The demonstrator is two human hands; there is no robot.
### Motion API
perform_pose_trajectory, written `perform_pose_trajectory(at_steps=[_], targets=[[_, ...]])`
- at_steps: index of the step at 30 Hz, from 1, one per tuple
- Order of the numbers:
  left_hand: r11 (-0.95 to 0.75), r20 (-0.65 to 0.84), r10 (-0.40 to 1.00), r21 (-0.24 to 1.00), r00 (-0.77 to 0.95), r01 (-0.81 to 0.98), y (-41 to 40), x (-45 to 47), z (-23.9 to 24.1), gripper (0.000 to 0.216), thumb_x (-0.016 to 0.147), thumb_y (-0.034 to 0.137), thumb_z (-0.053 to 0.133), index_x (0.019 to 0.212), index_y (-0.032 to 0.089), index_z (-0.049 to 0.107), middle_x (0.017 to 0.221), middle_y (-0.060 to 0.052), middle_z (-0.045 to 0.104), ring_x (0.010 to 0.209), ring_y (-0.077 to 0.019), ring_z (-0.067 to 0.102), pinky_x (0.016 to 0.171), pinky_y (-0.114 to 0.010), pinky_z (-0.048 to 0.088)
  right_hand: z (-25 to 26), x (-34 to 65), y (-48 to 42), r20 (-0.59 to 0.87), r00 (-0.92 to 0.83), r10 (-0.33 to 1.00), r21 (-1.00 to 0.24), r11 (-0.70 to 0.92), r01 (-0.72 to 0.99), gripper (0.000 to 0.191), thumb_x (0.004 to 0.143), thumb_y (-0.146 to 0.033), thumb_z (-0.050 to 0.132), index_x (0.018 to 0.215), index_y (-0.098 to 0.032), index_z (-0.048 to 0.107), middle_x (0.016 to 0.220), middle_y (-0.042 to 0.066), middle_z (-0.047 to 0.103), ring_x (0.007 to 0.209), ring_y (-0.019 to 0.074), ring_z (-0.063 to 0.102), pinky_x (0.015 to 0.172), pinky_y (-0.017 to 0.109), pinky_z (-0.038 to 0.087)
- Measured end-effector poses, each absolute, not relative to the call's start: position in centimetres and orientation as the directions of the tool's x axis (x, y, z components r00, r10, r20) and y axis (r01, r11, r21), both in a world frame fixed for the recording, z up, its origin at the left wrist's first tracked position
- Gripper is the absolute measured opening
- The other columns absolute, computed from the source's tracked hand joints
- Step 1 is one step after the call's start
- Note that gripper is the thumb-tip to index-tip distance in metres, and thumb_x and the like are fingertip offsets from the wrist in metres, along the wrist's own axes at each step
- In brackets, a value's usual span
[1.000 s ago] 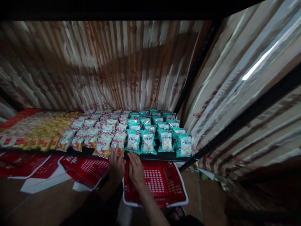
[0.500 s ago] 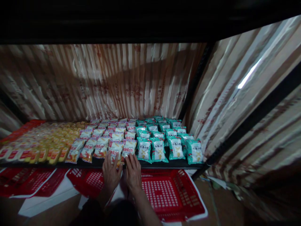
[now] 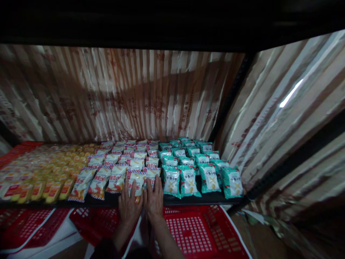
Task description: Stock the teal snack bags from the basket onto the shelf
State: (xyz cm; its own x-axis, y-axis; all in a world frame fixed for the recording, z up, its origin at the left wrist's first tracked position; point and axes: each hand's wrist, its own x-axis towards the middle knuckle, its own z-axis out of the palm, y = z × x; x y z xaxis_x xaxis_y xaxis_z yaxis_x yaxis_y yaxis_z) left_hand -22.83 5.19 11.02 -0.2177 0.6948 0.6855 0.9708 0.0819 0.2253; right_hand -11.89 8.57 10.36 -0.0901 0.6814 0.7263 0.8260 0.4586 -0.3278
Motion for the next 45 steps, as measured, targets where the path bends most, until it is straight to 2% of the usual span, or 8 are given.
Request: perform_pose_trajectory(at_steps=[5,11,15,20,25,32,36,45], targets=[[0.024,0.741,0.635,0.263,-0.218,0.965,5.6,-23.1,10.3,0.05,0.086,0.028,0.052,0.132,0.01,0.047,0.137,-0.022,0.049,0.117,-0.0311,0.053,0.082,-0.039,0.048,9.6,-11.9,8.9,0.733,-0.034,0.679,-0.412,0.483,0.773,0.048,0.092,-0.018,0.04,0.14,-0.025,0.038,0.156,0.012,0.015,0.138,0.0321,0.029,0.1,0.056,0.043],[-0.015,0.792,0.552,0.324,-0.262,0.946,6.9,-23.1,11.1,0.056,0.086,0.029,0.053,0.137,0.009,0.041,0.135,-0.024,0.048,0.123,-0.033,0.048,0.089,-0.044,0.045,9.8,-11.8,9.5,0.747,-0.037,0.664,-0.427,0.52,0.74,0.05,0.094,-0.016,0.038,0.143,-0.024,0.033,0.155,0.015,0.018,0.138,0.0299,0.03,0.101,0.054,0.041],[-0.016,0.788,0.557,0.326,-0.262,0.945,8.1,-23.1,10.9,0.065,0.088,0.032,0.052,0.145,0.012,0.029,0.145,-0.024,0.038,0.135,-0.0339,0.034,0.1,-0.049,0.04,10.0,-12.0,10.8,0.749,-0.059,0.66,-0.399,0.52,0.755,0.053,0.094,-0.014,0.035,0.145,-0.024,0.029,0.155,0.015,0.022,0.139,0.029,0.029,0.102,0.054,0.04],[-0.047,0.807,0.568,0.228,-0.162,0.973,8.1,-23.3,10.2,0.071,0.089,0.023,0.05,0.15,0.018,0.014,0.155,-0.02,0.018,0.143,-0.0348,0.017,0.108,-0.056,0.031,9.6,-11.8,11.2,0.718,-0.105,0.688,-0.341,0.479,0.808,0.058,0.095,-0.018,0.036,0.15,-0.022,0.018,0.157,0.015,0.014,0.144,0.0322,0.017,0.103,0.058,0.038],[-0.058,0.78,0.619,0.155,-0.086,0.986,7.8,-23.6,10.1,0.065,0.087,0.02,0.052,0.147,0.02,0.027,0.157,-0.019,0.011,0.143,-0.0363,0.018,0.107,-0.056,0.033,9.3,-11.7,11.2,0.689,-0.146,0.71,-0.314,0.474,0.823,0.062,0.096,-0.023,0.036,0.151,-0.021,0.008,0.157,0.015,0.016,0.144,0.0316,0.016,0.103,0.058,0.039],[0.031,0.758,0.618,0.24,-0.207,0.97,7.9,-23.2,9.8,0.056,0.089,0.028,0.05,0.142,0.015,0.037,0.148,-0.02,0.037,0.138,-0.0321,0.031,0.1,-0.047,0.041,9.6,-12.0,11.4,0.721,-0.062,0.69,-0.37,0.459,0.808,0.062,0.095,-0.016,0.033,0.151,-0.023,0.008,0.159,0.013,0.003,0.144,0.0321,0.014,0.105,0.062,0.035],[-0.009,0.776,0.608,0.218,-0.168,0.976,8.2,-23.4,10.1,0.052,0.089,0.026,0.051,0.139,0.014,0.042,0.142,-0.019,0.045,0.139,-0.0303,0.03,0.103,-0.048,0.038,9.8,-12.0,11.1,0.707,-0.083,0.702,-0.343,0.444,0.828,0.062,0.095,-0.016,0.034,0.151,-0.023,0.009,0.159,0.011,0.0,0.144,0.0331,0.011,0.105,0.062,0.034],[-0.094,0.766,0.639,0.168,-0.07,0.981,8.3,-24.0,10.4,0.05,0.088,0.021,0.05,0.137,0.02,0.044,0.148,-0.016,0.038,0.143,-0.0313,0.02,0.107,-0.053,0.035,9.5,-12.0,11.4,0.705,-0.159,0.691,-0.242,0.445,0.862,0.064,0.095,-0.015,0.032,0.151,-0.023,0.004,0.157,0.01,0.018,0.145,0.0285,0.015,0.106,0.056,0.034]])
